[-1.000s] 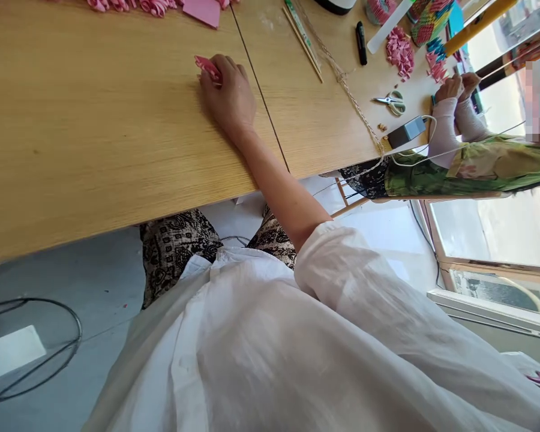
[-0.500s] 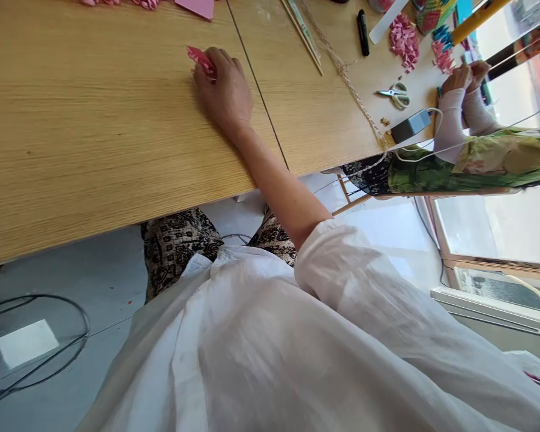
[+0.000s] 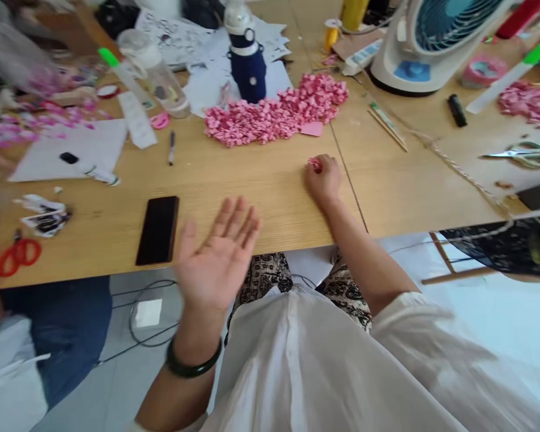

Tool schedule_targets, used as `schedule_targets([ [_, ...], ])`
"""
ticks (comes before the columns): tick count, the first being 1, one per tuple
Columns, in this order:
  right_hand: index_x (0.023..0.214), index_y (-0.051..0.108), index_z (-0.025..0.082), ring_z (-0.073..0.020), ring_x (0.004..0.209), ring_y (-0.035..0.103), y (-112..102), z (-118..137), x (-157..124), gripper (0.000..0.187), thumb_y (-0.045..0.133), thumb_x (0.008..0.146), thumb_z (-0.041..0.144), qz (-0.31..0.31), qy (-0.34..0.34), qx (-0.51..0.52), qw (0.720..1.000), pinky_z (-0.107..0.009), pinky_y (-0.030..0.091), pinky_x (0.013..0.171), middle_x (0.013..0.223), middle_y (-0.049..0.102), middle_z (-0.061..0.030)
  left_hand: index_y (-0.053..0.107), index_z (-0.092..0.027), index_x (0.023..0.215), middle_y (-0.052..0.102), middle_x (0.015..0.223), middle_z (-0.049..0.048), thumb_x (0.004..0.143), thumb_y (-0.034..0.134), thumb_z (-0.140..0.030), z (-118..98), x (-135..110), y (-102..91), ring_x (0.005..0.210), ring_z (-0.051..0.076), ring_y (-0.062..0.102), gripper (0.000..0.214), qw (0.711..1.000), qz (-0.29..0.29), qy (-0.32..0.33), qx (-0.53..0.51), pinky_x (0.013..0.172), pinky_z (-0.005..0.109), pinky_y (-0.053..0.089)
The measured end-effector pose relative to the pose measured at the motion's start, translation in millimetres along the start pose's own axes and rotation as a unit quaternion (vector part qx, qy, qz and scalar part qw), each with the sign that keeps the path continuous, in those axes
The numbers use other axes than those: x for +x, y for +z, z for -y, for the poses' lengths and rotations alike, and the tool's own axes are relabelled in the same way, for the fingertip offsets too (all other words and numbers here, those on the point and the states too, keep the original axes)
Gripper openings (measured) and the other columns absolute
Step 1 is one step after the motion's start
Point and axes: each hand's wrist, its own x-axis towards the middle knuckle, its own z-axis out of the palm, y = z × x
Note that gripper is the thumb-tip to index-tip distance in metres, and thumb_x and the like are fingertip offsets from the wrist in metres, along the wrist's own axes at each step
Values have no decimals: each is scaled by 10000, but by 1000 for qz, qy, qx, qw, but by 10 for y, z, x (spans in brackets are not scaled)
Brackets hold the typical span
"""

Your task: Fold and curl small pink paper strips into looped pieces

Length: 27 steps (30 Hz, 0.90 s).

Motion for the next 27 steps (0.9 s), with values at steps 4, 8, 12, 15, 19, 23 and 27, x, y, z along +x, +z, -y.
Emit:
schedule_targets([
  [4, 769, 548, 241, -304, 991, 621, 36, -70, 33, 127, 573, 881, 188, -13, -5, -6, 1000, -486, 494, 922, 910, 671, -105, 748, -225, 1176, 675, 1438, 54, 1049, 298, -612, 263, 64, 36, 1532, 265, 432, 607, 997, 32, -29, -60, 1284, 463, 348],
  [8, 809, 575, 220, -286, 1011, 612, 37, -92, 35, 81, 573, 886, 197, -2, -1, -1, 1000, -469, 481, 949, 950, 682, -108, 676, -204, 1356, 642, 1487, 64, 1061, 253, -599, 381, 78, 78, 1563, 262, 380, 650, 989, 75, -70, -108, 1319, 454, 270],
  [12, 831, 583, 215, -288, 1052, 604, 14, -82, 32, 73, 564, 901, 212, 8, 7, 4, 1000, -465, 471, 981, 965, 675, -110, 721, -197, 1279, 650, 1478, 57, 1060, 276, -608, 406, 76, 52, 1557, 267, 391, 644, 985, 91, -82, -121, 1317, 440, 277],
  [15, 831, 584, 216, -290, 1052, 602, 6, -82, 34, 75, 561, 903, 213, 15, 6, 8, 1000, -468, 475, 987, 959, 673, -110, 745, -223, 1242, 660, 1465, 45, 1058, 265, -615, 434, 84, 38, 1564, 268, 380, 647, 987, 91, -79, -110, 1311, 449, 284],
  [19, 831, 596, 214, -297, 1044, 602, 8, -91, 33, 76, 564, 899, 217, 10, -4, 7, 1000, -483, 484, 993, 966, 682, -119, 774, -210, 1179, 705, 1394, 62, 1063, 253, -606, 463, 88, 51, 1503, 267, 474, 665, 989, 85, -77, -97, 1271, 431, 354],
  [23, 866, 640, 215, -308, 1060, 605, -10, -68, 14, 75, 577, 901, 234, 8, -42, 4, 999, -484, 501, 988, 1001, 716, -128, 800, -193, 1029, 789, 1117, 77, 1068, 337, -541, 475, 95, 70, 1195, 233, 699, 580, 989, 47, -86, -111, 1159, 402, 477],
  [27, 899, 683, 225, -317, 1095, 606, -54, 11, -15, 104, 585, 871, 202, 41, -130, 6, 991, -483, 521, 968, 1097, 752, -117, 724, -171, 762, 657, 747, 32, 1094, 364, -378, 477, 119, 95, 770, 131, 672, 532, 983, 30, -91, -154, 889, 302, 581],
])
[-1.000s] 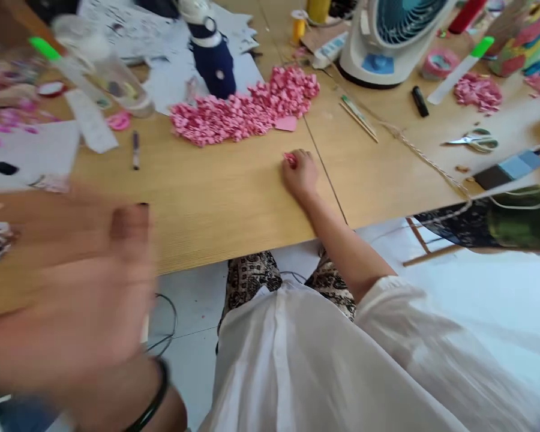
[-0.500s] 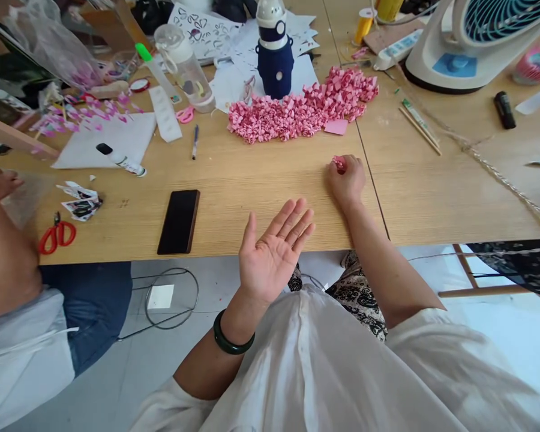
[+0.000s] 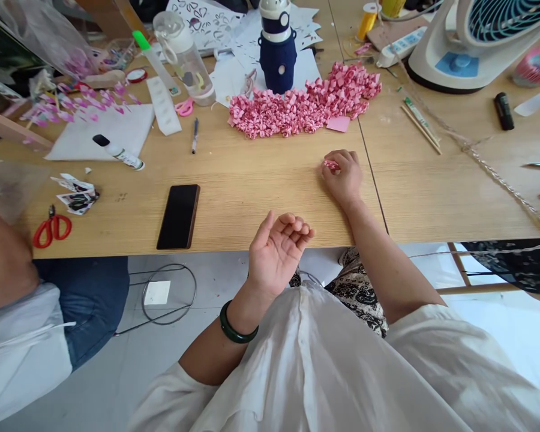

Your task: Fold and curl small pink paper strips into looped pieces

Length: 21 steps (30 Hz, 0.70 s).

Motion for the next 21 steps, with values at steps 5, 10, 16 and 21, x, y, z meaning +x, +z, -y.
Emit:
schedule_targets([
  [5, 829, 698, 229, -334, 1120, 616, -64, 131, -43, 127, 601, 812, 148, 53, -76, -8, 996, -493, 541, 912, 1117, 768, -103, 578, -177, 652, 463, 646, -7, 1089, 364, -224, 7, 46, 20, 628, 95, 539, 489, 999, 10, -10, -38, 696, 236, 530],
  [10, 859, 742, 213, -359, 1166, 605, -161, 196, -149, 122, 620, 856, 210, 82, -84, -17, 993, -511, 548, 885, 1171, 763, -129, 526, -185, 657, 420, 646, -9, 1081, 376, -189, 27, 78, 20, 620, 103, 503, 450, 998, 8, -28, -46, 668, 241, 503],
  [16, 1050, 789, 185, -369, 1201, 611, -342, 130, -203, 301, 762, 803, 355, 158, -112, -21, 981, -537, 528, 1016, 1238, 752, -136, 512, -176, 658, 412, 639, -12, 1085, 386, -205, 76, 106, 48, 613, 97, 506, 446, 996, 22, -52, -70, 661, 234, 495],
  [21, 1136, 771, 185, -379, 1277, 604, -584, 154, -293, 374, 789, 806, 361, 169, -111, 27, 979, -570, 481, 1100, 1315, 720, -160, 499, -176, 651, 415, 629, -16, 1089, 387, -211, 115, 122, 67, 606, 97, 503, 453, 996, 8, -62, -70, 658, 233, 496],
])
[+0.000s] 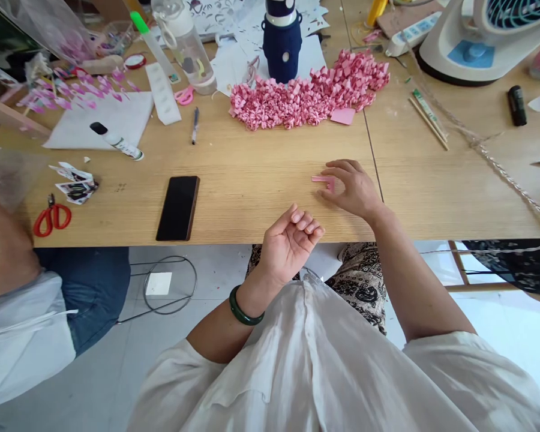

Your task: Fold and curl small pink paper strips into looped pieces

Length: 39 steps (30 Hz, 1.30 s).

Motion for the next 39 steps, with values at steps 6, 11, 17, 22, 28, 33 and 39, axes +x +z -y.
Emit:
schedule_targets([
  [6, 980, 755, 252, -260, 1090, 708, -75, 573, -430, 225, 640, 971, 444, -134, 169, 330, 919, -482, 544, 1062, 1099, 778, -67, 536, -182, 649, 450, 629, -17, 1084, 411, -213, 32, 3, -70, 601, 90, 517, 453, 1000, -15, -3, 25, 664, 229, 506],
  [11, 879, 795, 250, -259, 1050, 735, -47, 1055, -731, 280, 744, 889, 525, -73, 259, 588, 763, -451, 583, 1028, 1020, 793, -58, 640, -186, 682, 601, 668, -13, 1065, 470, -217, 100, -30, -129, 652, 95, 631, 420, 993, -59, -8, 98, 817, 265, 570],
  [17, 1040, 842, 294, -268, 1220, 699, -49, 1251, -916, 253, 738, 912, 486, -36, 259, 636, 725, -440, 482, 1172, 1153, 809, -13, 809, -171, 914, 823, 960, 70, 1003, 595, -256, 75, -155, -219, 1017, 203, 783, 247, 981, -69, 18, 183, 1079, 363, 550],
  [22, 1046, 843, 276, -263, 1283, 670, 1, 1320, -955, 283, 746, 890, 490, -12, 286, 706, 648, -418, 466, 1186, 1189, 803, -26, 818, -160, 1035, 812, 1130, 113, 1000, 618, -313, 4, -325, -256, 1240, 262, 713, 255, 972, -51, 28, 226, 1157, 401, 506],
  [28, 1043, 820, 246, -299, 1323, 638, 26, 1349, -928, 392, 655, 907, 575, 24, 304, 725, 617, -465, 496, 1140, 1210, 791, -82, 810, -171, 1099, 793, 1208, 98, 1039, 547, -339, -31, -411, -267, 1310, 257, 669, 317, 970, -24, 21, 240, 1185, 402, 479],
  [33, 1016, 815, 268, -292, 1361, 608, 26, 1335, -925, 408, 584, 923, 591, 44, 297, 745, 596, -468, 492, 1136, 1226, 787, -65, 792, -173, 1175, 751, 1314, 96, 1070, 467, -375, -51, -432, -241, 1403, 262, 592, 396, 976, -3, -2, 220, 1240, 419, 417],
  [39, 1024, 809, 273, -287, 1378, 593, 33, 1340, -941, 409, 569, 925, 590, 49, 309, 743, 592, -468, 493, 1132, 1257, 777, -57, 781, -191, 1202, 721, 1372, 89, 1055, 500, -390, -66, -469, -244, 1463, 268, 527, 374, 973, -12, -15, 232, 1264, 425, 378],
])
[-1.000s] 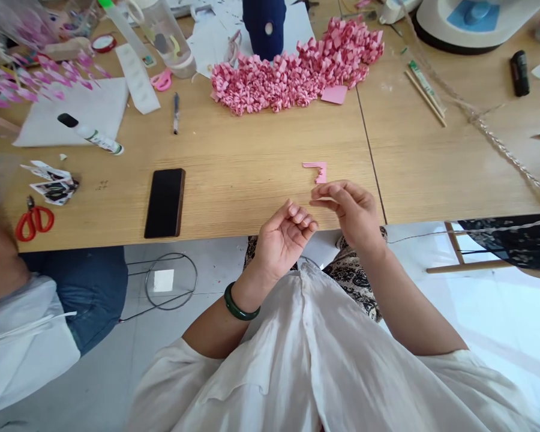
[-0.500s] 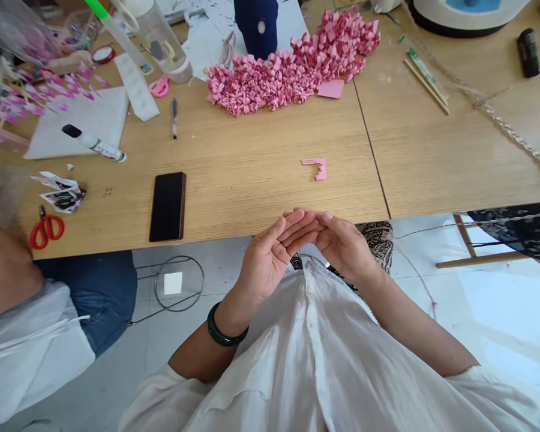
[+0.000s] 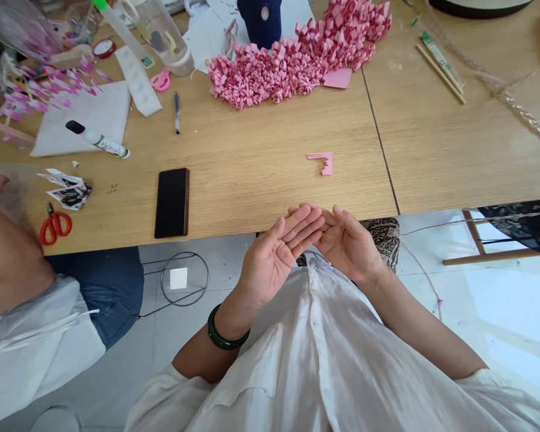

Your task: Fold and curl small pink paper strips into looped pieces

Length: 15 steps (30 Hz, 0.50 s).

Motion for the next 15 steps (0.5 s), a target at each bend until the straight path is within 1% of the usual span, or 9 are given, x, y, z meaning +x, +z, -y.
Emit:
schedule_targets([
  [5, 1017, 811, 269, -278, 1378, 599, 10, -9, -28, 353, 598, 929, 537, 15, -1, 24, 1000, -461, 483, 1149, 1265, 776, -49, 791, -184, 1189, 739, 1338, 93, 1043, 529, -375, 16, -20, -35, 1404, 271, 591, 356, 999, 22, 19, 26, 1228, 411, 429],
  [7, 1027, 810, 266, -281, 1374, 605, 9, -11, -39, 344, 606, 932, 526, 16, -2, 26, 1000, -468, 473, 1163, 1271, 774, -50, 795, -175, 1180, 751, 1312, 96, 1044, 527, -358, 22, -21, -41, 1387, 272, 606, 352, 999, 22, 22, 26, 1218, 412, 443],
  [11, 1069, 800, 265, -293, 1375, 606, 4, -7, -54, 365, 610, 926, 542, 7, 1, 15, 1000, -489, 479, 1160, 1284, 769, -57, 807, -185, 1134, 770, 1269, 93, 1022, 577, -349, 44, -7, -33, 1400, 283, 593, 303, 999, -1, 15, 30, 1221, 436, 443],
  [15, 1021, 798, 259, -306, 1369, 609, 6, 3, -57, 355, 635, 900, 551, 1, 6, 11, 1000, -505, 491, 1148, 1275, 772, -62, 820, -214, 1066, 797, 1202, 76, 965, 683, -363, 82, 20, -20, 1379, 292, 611, 226, 999, -23, 19, 30, 1202, 453, 465],
])
